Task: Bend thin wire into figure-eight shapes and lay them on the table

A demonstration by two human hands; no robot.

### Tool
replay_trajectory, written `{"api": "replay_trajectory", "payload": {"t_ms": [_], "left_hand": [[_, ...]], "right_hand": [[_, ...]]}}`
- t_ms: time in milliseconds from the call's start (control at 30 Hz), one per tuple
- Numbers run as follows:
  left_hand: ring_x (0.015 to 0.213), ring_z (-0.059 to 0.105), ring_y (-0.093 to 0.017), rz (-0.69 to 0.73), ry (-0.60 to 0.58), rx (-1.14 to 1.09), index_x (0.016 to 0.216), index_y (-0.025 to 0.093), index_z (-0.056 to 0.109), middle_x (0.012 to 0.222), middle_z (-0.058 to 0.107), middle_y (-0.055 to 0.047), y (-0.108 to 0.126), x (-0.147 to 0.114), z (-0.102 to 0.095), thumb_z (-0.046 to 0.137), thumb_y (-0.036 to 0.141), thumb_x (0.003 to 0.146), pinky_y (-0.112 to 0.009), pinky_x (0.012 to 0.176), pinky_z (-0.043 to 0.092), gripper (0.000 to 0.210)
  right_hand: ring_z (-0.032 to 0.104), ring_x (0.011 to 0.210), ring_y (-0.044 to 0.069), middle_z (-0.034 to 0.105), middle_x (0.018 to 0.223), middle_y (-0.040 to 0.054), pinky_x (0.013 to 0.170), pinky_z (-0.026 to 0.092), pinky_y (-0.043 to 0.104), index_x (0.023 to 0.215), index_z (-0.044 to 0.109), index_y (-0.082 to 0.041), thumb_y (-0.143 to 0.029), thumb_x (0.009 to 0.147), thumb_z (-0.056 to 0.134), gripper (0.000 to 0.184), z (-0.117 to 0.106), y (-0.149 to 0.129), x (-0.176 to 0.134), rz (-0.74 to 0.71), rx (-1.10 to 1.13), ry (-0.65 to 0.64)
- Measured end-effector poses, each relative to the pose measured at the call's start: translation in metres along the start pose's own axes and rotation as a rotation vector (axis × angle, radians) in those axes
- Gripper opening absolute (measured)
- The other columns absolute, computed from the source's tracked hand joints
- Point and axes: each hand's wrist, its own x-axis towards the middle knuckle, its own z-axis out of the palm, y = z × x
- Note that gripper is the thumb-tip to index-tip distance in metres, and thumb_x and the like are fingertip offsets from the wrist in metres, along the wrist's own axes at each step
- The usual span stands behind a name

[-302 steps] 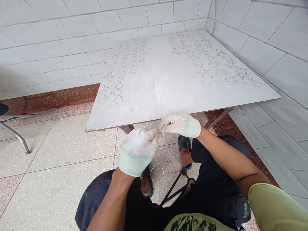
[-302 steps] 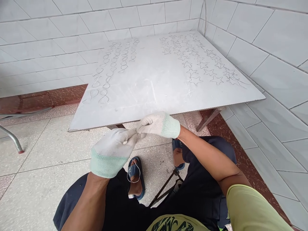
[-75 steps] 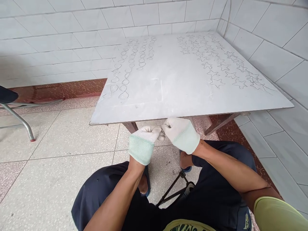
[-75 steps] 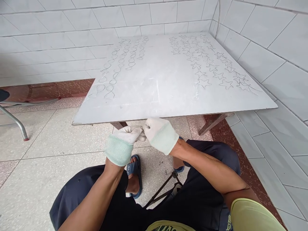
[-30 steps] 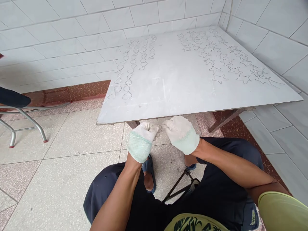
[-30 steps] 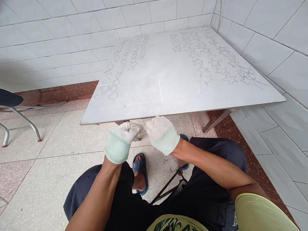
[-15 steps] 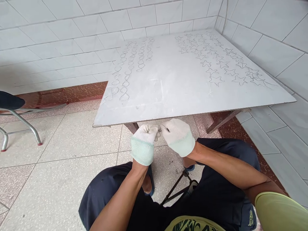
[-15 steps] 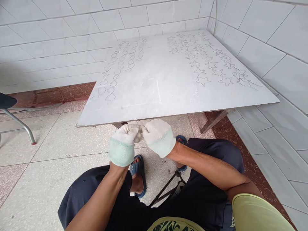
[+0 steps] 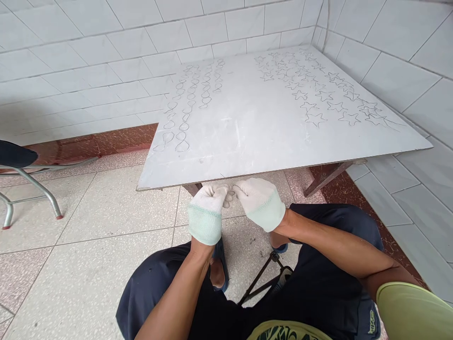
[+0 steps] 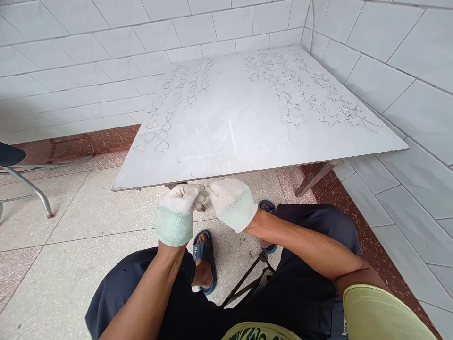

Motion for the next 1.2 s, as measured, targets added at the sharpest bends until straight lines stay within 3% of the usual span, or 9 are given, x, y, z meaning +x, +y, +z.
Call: {"api": "replay_trajectory", "payload": {"t_ms": [233, 400, 633, 767, 967, 1067, 1200], "left_hand": [[0.063, 0.063, -0.016, -0.027, -0.030, -0.100, 0.076, 0.019, 0.065, 0.073, 0.072, -0.003, 0.002, 0.000, 0.004, 0.072, 0.043, 0.087, -0.029, 0.062, 0.048, 0.027], [0.058, 0.057, -0.014, -0.064, -0.022, -0.182, 0.075, 0.020, 0.064, 0.067, 0.069, -0.001, 0.004, -0.003, 0.009, 0.075, 0.045, 0.083, -0.028, 0.058, 0.044, 0.029], [0.053, 0.055, -0.014, -0.103, -0.068, -0.186, 0.066, 0.020, 0.062, 0.058, 0.064, -0.001, 0.008, 0.009, -0.002, 0.081, 0.051, 0.074, -0.030, 0.056, 0.043, 0.037], [0.058, 0.061, -0.017, -0.098, -0.114, -0.173, 0.072, 0.019, 0.068, 0.063, 0.069, -0.004, 0.010, 0.011, -0.009, 0.081, 0.059, 0.078, -0.031, 0.058, 0.045, 0.043], [0.076, 0.072, -0.022, -0.010, -0.033, -0.004, 0.111, 0.018, 0.079, 0.088, 0.079, -0.008, 0.016, 0.003, -0.019, 0.064, 0.066, 0.094, -0.030, 0.059, 0.044, 0.052], [0.073, 0.069, -0.021, -0.017, -0.006, 0.037, 0.106, 0.019, 0.080, 0.087, 0.078, -0.006, 0.014, 0.006, -0.018, 0.071, 0.062, 0.090, -0.030, 0.060, 0.044, 0.047], [0.068, 0.064, -0.018, -0.073, 0.019, -0.124, 0.083, 0.018, 0.076, 0.075, 0.072, -0.004, 0.012, 0.011, -0.010, 0.078, 0.055, 0.083, -0.031, 0.065, 0.049, 0.037]], "right_hand": [[0.067, 0.083, 0.018, 0.077, 0.086, 0.0040, 0.078, 0.045, 0.028, 0.124, 0.077, -0.020, -0.034, 0.112, 0.051, 0.032, 0.005, 0.011, -0.002, -0.045, 0.163, -0.013], [0.070, 0.081, 0.014, 0.079, 0.088, -0.0013, 0.075, 0.048, 0.024, 0.109, 0.079, -0.024, -0.028, 0.111, 0.048, 0.032, 0.001, 0.010, 0.002, -0.051, 0.332, -0.049], [0.070, 0.069, 0.013, 0.075, 0.072, -0.0025, 0.068, 0.053, 0.024, 0.085, 0.078, -0.023, -0.034, 0.102, 0.059, 0.028, -0.006, 0.001, 0.014, 0.242, 0.732, -0.208], [0.065, 0.057, 0.011, 0.069, 0.060, -0.0019, 0.060, 0.051, 0.023, 0.066, 0.069, -0.021, -0.035, 0.101, 0.061, 0.038, -0.015, -0.003, 0.013, 0.289, 0.865, -0.249], [0.063, 0.055, 0.011, 0.066, 0.057, -0.0026, 0.059, 0.050, 0.023, 0.061, 0.065, -0.021, -0.029, 0.100, 0.060, 0.040, -0.022, -0.009, 0.010, 0.296, 0.850, -0.232], [0.064, 0.057, 0.011, 0.068, 0.059, -0.0030, 0.059, 0.050, 0.023, 0.069, 0.072, -0.021, -0.032, 0.099, 0.062, 0.033, -0.019, -0.009, 0.007, 0.303, 0.858, -0.245], [0.065, 0.059, 0.012, 0.071, 0.063, -0.0030, 0.059, 0.050, 0.024, 0.085, 0.081, -0.022, -0.041, 0.098, 0.066, 0.027, -0.010, -0.007, 0.002, 0.249, 0.840, -0.261]]}}
